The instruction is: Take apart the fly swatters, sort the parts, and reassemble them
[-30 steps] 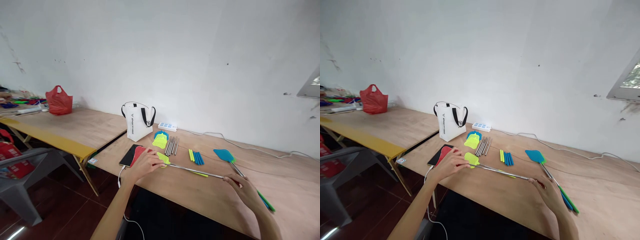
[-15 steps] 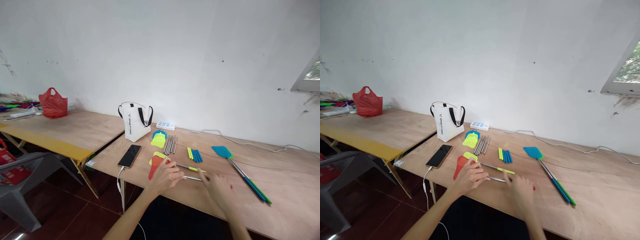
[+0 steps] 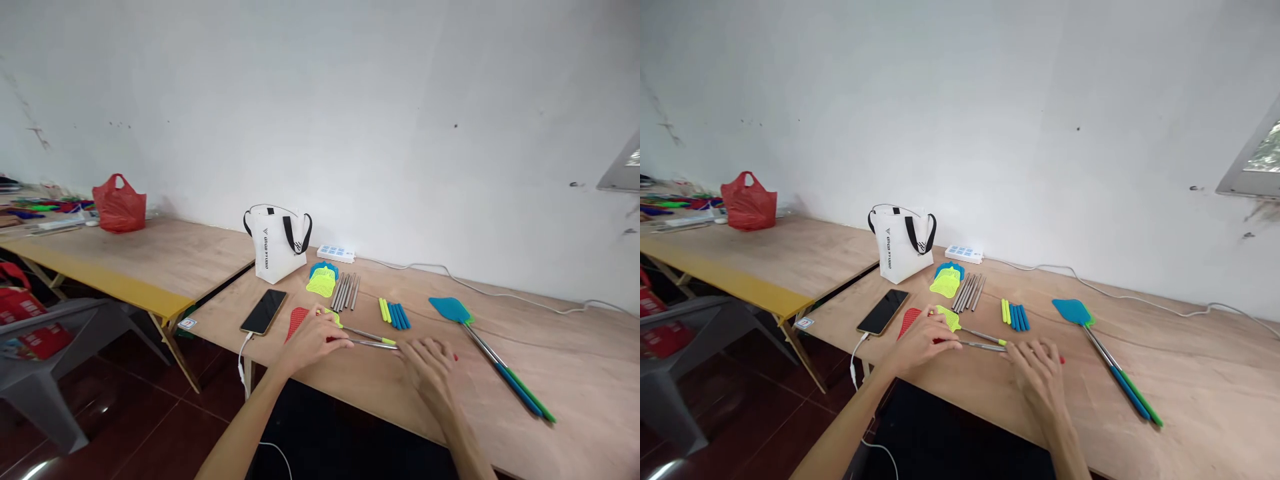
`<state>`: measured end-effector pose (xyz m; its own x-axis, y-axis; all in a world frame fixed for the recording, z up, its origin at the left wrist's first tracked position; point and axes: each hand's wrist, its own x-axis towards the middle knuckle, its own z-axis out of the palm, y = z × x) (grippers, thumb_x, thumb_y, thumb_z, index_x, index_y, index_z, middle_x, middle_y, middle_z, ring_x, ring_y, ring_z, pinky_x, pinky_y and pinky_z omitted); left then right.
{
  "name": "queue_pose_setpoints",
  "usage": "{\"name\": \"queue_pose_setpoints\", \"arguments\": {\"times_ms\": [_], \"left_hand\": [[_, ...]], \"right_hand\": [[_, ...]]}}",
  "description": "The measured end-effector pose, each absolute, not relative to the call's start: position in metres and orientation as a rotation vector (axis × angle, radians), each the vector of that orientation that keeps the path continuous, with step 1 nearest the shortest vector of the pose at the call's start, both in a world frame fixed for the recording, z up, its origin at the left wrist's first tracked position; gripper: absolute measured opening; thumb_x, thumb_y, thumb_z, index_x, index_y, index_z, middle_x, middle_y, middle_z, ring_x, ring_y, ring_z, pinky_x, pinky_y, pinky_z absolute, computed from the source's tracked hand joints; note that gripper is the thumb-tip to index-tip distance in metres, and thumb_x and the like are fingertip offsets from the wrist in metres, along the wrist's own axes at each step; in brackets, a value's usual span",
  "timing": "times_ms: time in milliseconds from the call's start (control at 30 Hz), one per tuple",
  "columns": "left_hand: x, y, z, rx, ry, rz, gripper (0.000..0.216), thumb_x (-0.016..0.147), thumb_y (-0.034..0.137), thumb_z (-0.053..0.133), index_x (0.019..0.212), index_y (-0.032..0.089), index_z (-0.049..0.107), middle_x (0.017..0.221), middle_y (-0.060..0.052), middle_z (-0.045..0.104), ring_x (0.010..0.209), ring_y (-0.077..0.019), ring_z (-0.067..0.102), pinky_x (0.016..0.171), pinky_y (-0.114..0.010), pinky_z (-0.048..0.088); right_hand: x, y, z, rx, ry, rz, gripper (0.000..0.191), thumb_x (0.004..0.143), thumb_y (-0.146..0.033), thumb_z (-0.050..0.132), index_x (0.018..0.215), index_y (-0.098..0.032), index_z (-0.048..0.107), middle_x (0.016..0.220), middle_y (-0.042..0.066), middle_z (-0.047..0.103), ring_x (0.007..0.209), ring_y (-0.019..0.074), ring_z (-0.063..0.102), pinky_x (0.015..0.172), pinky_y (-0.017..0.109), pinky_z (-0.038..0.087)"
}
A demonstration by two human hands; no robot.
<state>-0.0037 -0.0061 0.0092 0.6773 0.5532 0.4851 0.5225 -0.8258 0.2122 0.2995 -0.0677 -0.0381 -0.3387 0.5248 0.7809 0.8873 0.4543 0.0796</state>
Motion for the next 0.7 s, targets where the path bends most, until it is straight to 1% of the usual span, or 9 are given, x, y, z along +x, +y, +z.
{"name": "queue_pose_setpoints", "arguments": {"times_ms": [67,133,200,300,367,433,500,633,700], "left_hand": [[-0.023,0.002,0.011,2.813,0.963,0.884,0.036,0.103,0.046,0.053,0.086,0.028,0.079,0.075,0.004,0.074,0.076,-0.0133,0.056,0.088,-0.035,0.031],[-0.040,0.009,0.012,2.789,0.992,0.893,0.038,0.102,0.049,0.053,0.087,0.027,0.080,0.075,0.003,0.074,0.075,-0.0132,0.056,0.088,-0.036,0.030],[-0.049,0.013,0.012,2.814,0.982,0.875,0.039,0.102,0.050,0.052,0.085,0.028,0.080,0.074,0.003,0.074,0.074,-0.0136,0.054,0.089,-0.036,0.029],[-0.045,0.010,0.013,2.892,0.966,0.911,0.037,0.103,0.046,0.052,0.086,0.028,0.079,0.075,0.003,0.074,0.077,-0.0152,0.054,0.090,-0.037,0.029],[-0.037,0.003,0.016,2.959,0.952,0.948,0.035,0.103,0.044,0.052,0.088,0.026,0.078,0.076,0.002,0.074,0.078,-0.0160,0.054,0.091,-0.037,0.029],[-0.029,-0.004,0.020,3.034,0.921,0.949,0.033,0.103,0.042,0.053,0.087,0.025,0.077,0.075,0.002,0.074,0.078,-0.0161,0.054,0.092,-0.037,0.030],[-0.021,-0.009,0.021,3.097,0.886,0.944,0.031,0.103,0.039,0.054,0.085,0.024,0.075,0.074,0.003,0.073,0.078,-0.0160,0.055,0.091,-0.037,0.030],[-0.011,-0.010,0.015,3.101,0.903,1.067,0.033,0.104,0.039,0.053,0.083,0.023,0.074,0.074,0.003,0.074,0.077,-0.0155,0.055,0.090,-0.036,0.030],[-0.012,-0.007,0.012,3.046,0.937,1.144,0.034,0.104,0.041,0.053,0.084,0.023,0.075,0.075,0.003,0.074,0.077,-0.0152,0.056,0.091,-0.036,0.030]], "right_hand": [[0.339,-0.064,-0.044,-1.270,-1.945,-0.631,0.025,0.100,-0.034,0.051,0.093,-0.027,0.074,0.087,0.003,0.076,0.086,0.0205,0.064,0.092,0.038,0.035],[0.377,-0.062,-0.050,-1.403,-1.783,-0.604,0.038,0.099,-0.050,0.048,0.085,-0.027,0.075,0.086,0.005,0.076,0.088,0.0239,0.065,0.095,0.043,0.035],[0.404,-0.063,-0.053,-1.481,-1.785,-0.427,0.051,0.095,-0.066,0.044,0.080,-0.027,0.074,0.086,0.006,0.076,0.085,0.0249,0.066,0.092,0.042,0.038],[0.418,-0.071,-0.050,-1.608,-1.781,-0.133,0.060,0.088,-0.078,0.043,0.081,-0.027,0.073,0.085,0.005,0.075,0.077,0.0238,0.064,0.083,0.039,0.043],[0.414,-0.078,-0.045,-1.691,-1.810,0.090,0.061,0.087,-0.079,0.044,0.077,-0.026,0.072,0.076,0.004,0.071,0.068,0.0213,0.059,0.072,0.035,0.044],[0.408,-0.086,-0.039,-1.743,-1.852,0.353,0.061,0.088,-0.077,0.044,0.070,-0.025,0.068,0.064,0.002,0.063,0.060,0.0187,0.052,0.060,0.031,0.040],[0.404,-0.093,-0.034,-1.753,-1.848,0.550,0.061,0.088,-0.076,0.043,0.064,-0.023,0.062,0.058,-0.001,0.053,0.057,0.0166,0.046,0.055,0.029,0.035],[0.400,-0.097,-0.027,-1.786,-1.773,0.605,0.062,0.086,-0.078,0.043,0.062,-0.023,0.057,0.054,-0.003,0.036,0.055,0.0145,0.035,0.053,0.028,0.026],[0.398,-0.096,-0.022,-1.834,-1.736,0.576,0.062,0.086,-0.078,0.044,0.062,-0.023,0.057,0.054,-0.004,0.032,0.054,0.0139,0.033,0.052,0.028,0.023]]}}
